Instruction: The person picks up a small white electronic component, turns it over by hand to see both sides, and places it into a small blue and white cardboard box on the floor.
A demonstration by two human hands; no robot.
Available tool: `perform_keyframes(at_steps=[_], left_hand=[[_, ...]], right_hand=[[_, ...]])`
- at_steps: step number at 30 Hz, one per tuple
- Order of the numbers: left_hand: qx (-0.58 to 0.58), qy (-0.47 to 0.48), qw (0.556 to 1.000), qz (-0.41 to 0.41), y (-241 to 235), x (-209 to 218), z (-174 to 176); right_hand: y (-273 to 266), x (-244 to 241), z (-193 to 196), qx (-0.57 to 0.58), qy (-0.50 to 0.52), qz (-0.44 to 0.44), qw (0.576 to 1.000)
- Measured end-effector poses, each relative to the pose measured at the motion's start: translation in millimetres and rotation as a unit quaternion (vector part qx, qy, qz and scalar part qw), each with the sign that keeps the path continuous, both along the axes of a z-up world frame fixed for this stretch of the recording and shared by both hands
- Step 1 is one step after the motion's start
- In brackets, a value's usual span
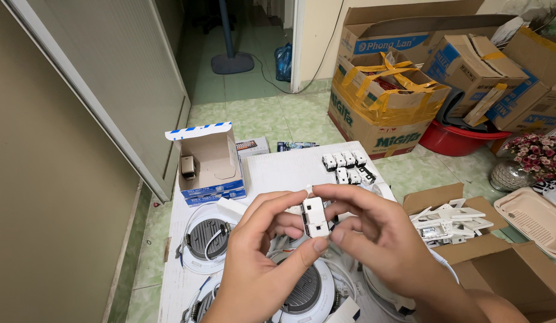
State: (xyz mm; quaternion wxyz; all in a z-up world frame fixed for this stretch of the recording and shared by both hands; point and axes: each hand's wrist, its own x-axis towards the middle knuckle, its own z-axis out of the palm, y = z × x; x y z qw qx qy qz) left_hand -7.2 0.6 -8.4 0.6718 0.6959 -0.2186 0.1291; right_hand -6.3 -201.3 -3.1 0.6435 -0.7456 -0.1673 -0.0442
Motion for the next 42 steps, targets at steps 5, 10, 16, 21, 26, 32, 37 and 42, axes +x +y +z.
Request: perform_keyframes(at_steps=[5, 10, 16, 21, 26, 32, 37, 42], left_hand=[[0.011, -0.045, 0.999, -0.004, -1, -1, -1], [0.036, -0.071, 0.997, -0.007, -1, -1, 1], [0.028, -0.049, 0.998, 0.016, 1, -2, 3], [0.031, -0.047, 0.998, 0.024, 2, 0, 2], [0.038, -0.061, 0.997, 0.019, 2, 0, 5], [0.042, -0.078, 0.996, 0.034, 1, -1, 5], [0.062, -0.102, 0.992, 0.034, 1, 0, 1], [0.060, -0.119, 0.991, 0.017, 0, -2, 4]], right_hand=[[-4, 6, -13, 0.016, 0.015, 0.001, 1.000], [1, 5, -10, 0.038, 0.058, -0.033, 0.997], [0, 1, -6, 0.001, 0.063, -0.054, 0.997], [8, -3, 2, -0.003, 0.005, -0.033, 0.999], [9, -3, 3, 0.002, -0.040, -0.005, 0.999], [6, -3, 8, -0.028, -0.006, -0.006, 1.000], [-1, 2, -1, -0.030, 0.019, -0.007, 0.999], [0, 5, -7, 0.013, 0.073, -0.010, 0.997]])
